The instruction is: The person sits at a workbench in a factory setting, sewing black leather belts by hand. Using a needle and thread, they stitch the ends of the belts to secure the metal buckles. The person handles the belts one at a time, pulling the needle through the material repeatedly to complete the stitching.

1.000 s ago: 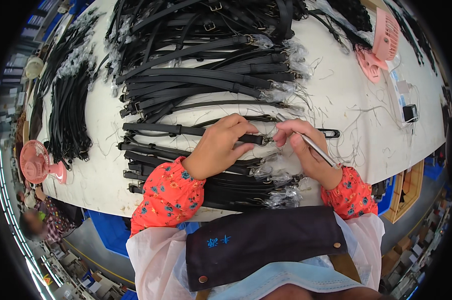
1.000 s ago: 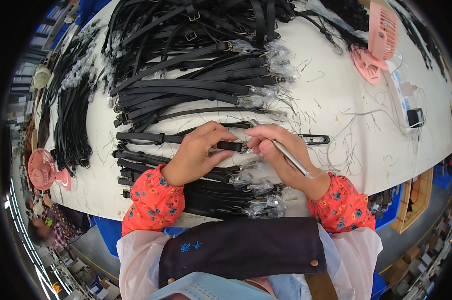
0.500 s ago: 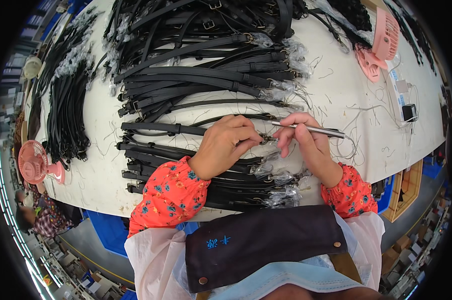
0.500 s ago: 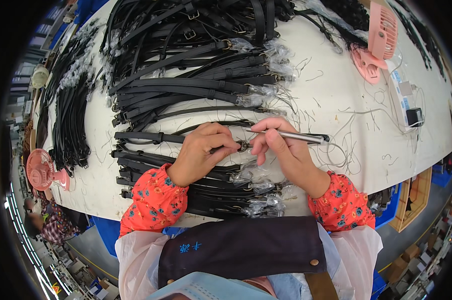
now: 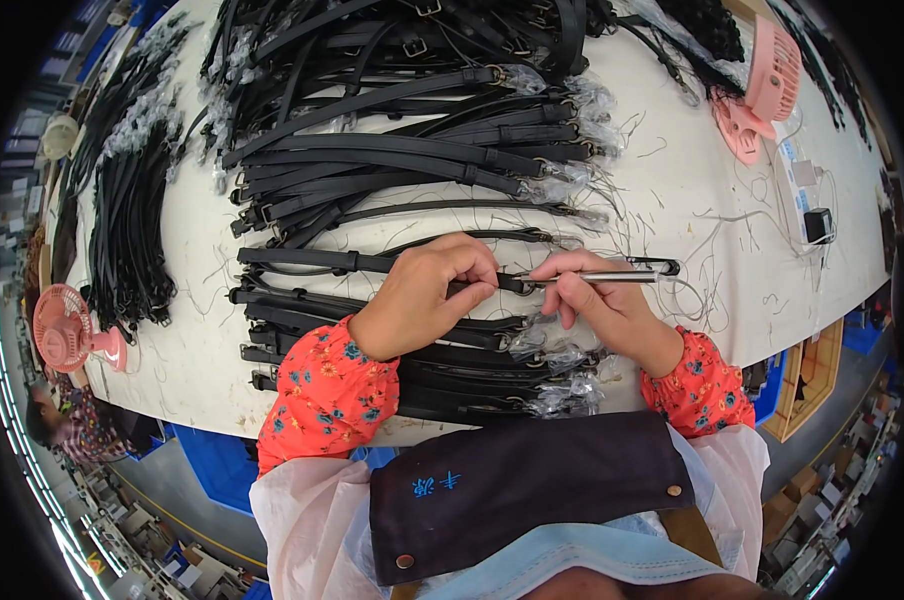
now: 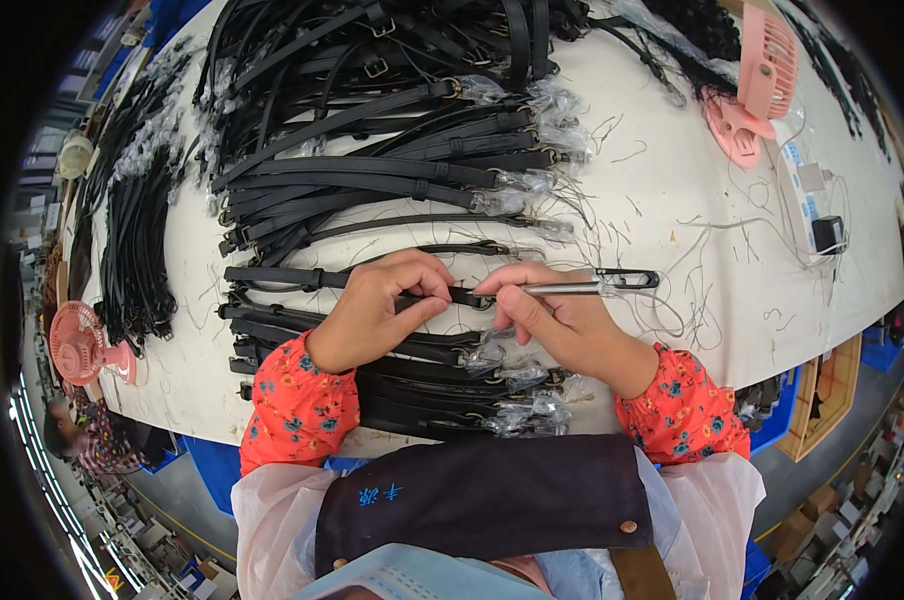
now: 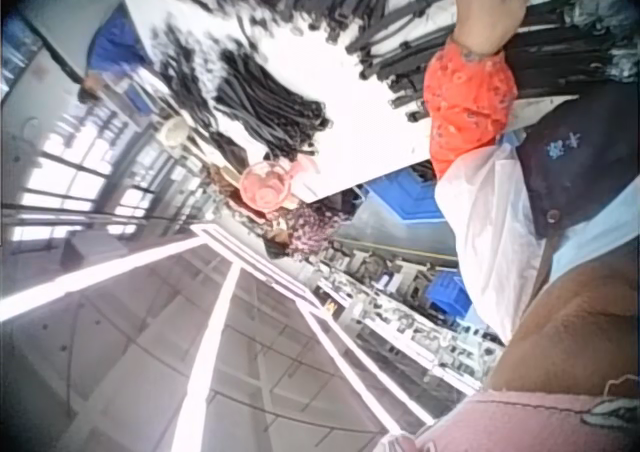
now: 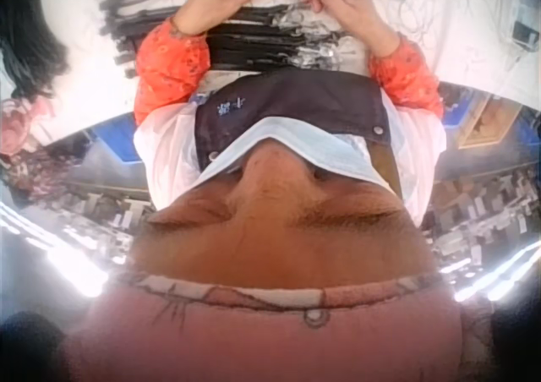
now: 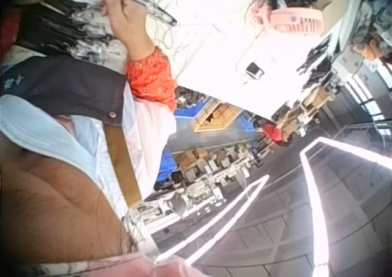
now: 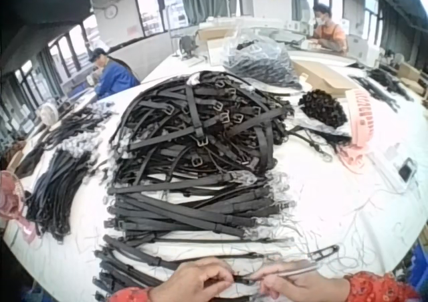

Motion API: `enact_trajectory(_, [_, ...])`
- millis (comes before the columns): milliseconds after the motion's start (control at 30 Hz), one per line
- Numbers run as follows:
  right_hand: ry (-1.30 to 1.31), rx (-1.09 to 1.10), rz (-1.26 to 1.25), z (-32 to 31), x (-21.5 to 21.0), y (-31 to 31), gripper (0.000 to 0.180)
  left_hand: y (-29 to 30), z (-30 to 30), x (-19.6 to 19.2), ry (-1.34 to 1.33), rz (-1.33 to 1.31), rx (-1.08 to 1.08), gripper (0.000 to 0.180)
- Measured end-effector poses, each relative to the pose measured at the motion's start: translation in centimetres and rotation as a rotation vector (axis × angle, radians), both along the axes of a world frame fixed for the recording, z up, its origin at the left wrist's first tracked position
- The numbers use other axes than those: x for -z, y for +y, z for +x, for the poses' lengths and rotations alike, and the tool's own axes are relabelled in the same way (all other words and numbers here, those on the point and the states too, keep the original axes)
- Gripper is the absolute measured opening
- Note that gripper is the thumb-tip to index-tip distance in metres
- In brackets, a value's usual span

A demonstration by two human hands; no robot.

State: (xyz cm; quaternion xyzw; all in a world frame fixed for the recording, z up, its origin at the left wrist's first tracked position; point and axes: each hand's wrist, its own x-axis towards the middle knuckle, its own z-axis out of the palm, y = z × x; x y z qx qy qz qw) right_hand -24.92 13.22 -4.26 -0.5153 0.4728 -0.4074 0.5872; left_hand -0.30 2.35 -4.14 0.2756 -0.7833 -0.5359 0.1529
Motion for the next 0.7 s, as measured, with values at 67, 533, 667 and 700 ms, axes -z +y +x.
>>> enact_trajectory(67, [0.015,-0.012,-0.002,0.03,-0.39,-0.14,0.032,-0.07,0.14,-0.21,-0.022,-0.022,0.017,0.005])
enact_trajectory(533, [0.051,0.008,-0.017,0.26,-0.23,-0.14,0.032,-0.02,0.03,-0.62,-0.038,-0.013,0.024,0.005])
enact_trajectory(667, [0.057,0.013,-0.013,0.34,-0.21,-0.17,0.031,-0.03,0.05,-0.5,-0.032,-0.02,0.024,0.005])
enact_trajectory(700, [0.061,0.013,-0.015,0.33,-0.22,-0.18,0.031,-0.04,0.06,-0.48,-0.028,-0.021,0.024,0.004])
